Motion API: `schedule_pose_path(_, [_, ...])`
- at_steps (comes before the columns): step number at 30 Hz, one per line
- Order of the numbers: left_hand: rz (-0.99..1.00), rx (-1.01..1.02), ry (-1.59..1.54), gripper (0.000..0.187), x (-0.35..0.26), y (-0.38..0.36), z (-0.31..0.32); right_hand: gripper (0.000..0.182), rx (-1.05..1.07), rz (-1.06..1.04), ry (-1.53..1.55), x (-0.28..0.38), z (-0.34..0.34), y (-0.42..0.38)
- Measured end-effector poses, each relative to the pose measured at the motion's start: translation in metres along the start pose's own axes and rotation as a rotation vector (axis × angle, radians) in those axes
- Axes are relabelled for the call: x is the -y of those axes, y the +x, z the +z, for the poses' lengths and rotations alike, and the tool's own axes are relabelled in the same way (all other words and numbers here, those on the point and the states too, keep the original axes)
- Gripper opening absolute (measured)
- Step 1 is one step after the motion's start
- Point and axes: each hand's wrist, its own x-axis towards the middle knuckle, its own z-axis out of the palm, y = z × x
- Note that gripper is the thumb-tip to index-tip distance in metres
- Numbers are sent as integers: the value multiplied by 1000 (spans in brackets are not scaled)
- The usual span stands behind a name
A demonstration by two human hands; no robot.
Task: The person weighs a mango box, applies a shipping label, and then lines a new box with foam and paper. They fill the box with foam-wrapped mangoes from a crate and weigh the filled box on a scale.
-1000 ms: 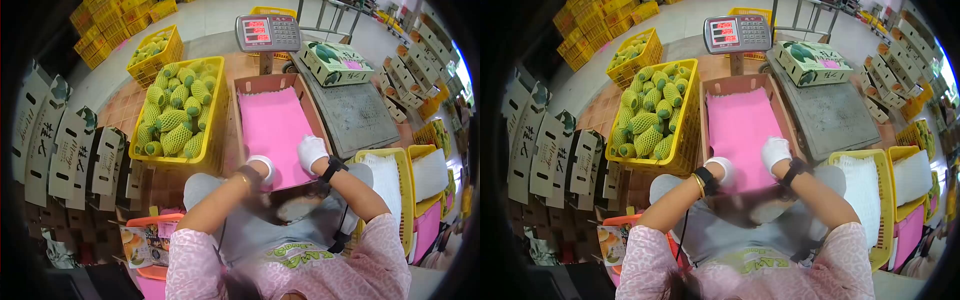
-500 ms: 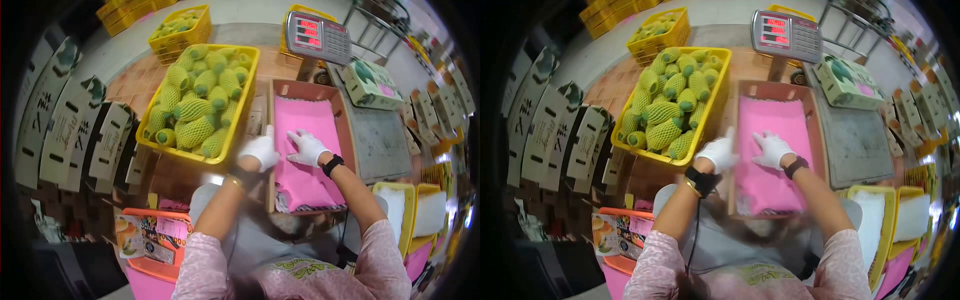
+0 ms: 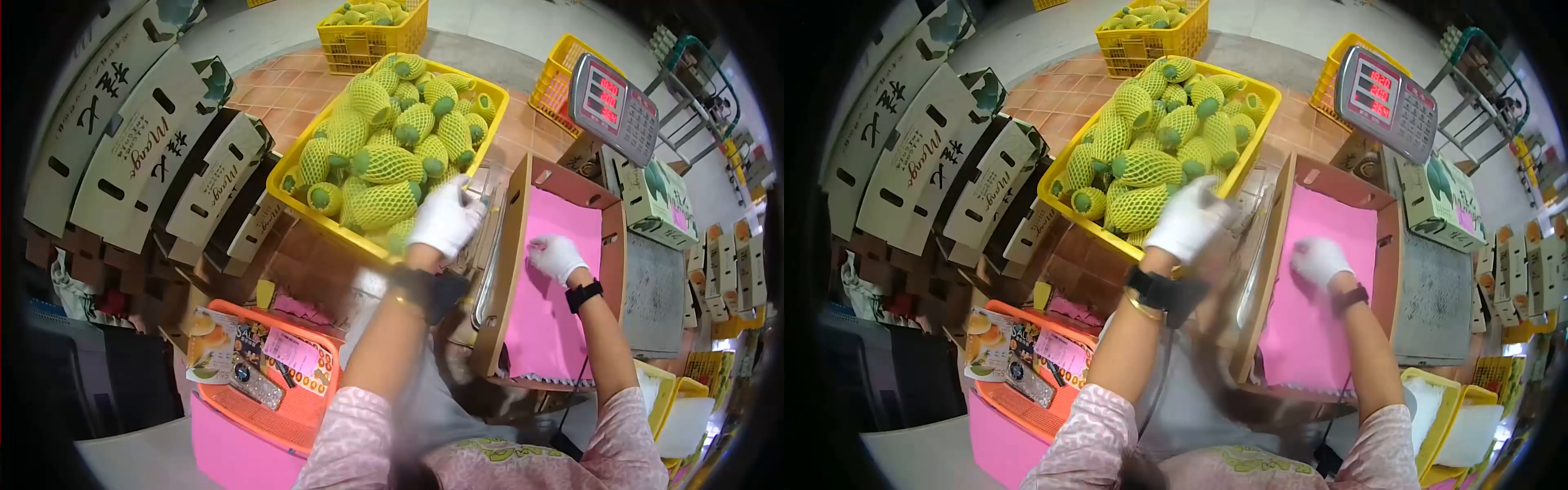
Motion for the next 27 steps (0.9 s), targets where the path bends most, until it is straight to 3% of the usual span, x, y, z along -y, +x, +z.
schedule_pose_path(1, [-19, -139, -195, 41, 13, 6, -3, 30, -127, 94, 89, 0, -7, 6])
schedule_pose_path(2, [7, -255, -356, 41, 26, 12, -8, 22, -425, -77, 10, 4, -11, 13])
schedule_pose_path(3, [-30, -329, -579, 40, 25, 11, -16, 22, -427, -81, 7, 16, -20, 19])
schedule_pose_path(5, [-60, -487, -892, 36, 16, 5, -27, 24, -540, -323, 157, 61, -39, 31])
schedule_pose_path(7, [-199, -570, -961, 33, 17, 8, -30, 31, -499, -483, 98, 107, -41, 50])
schedule_pose_path(9, [-244, -645, -1091, 28, 11, 8, -28, 48, -288, -542, 70, 155, -42, 69])
schedule_pose_path(12, [-277, -760, -1254, 24, 12, 12, -31, 44, -373, -717, 17, 192, -3, 130])
schedule_pose_path(15, [-251, -847, -1329, 24, 19, 18, -38, 35, -194, -626, -91, 220, 16, 153])
schedule_pose_path(21, [-232, -969, -1353, 26, 21, 21, -51, 55, -114, -527, 6, 224, -6, 153])
schedule_pose_path(23, [-256, -968, -1294, 29, 23, 19, -55, 65, -265, -508, 413, 211, -8, 161])
schedule_pose_path(25, [-299, -1007, -1081, 35, 18, 20, -56, 67, -96, -466, 814, 214, -49, 137])
schedule_pose_path(27, [-121, -944, -964, 56, 31, 29, -49, 65, -109, -600, 768, 202, -74, 129])
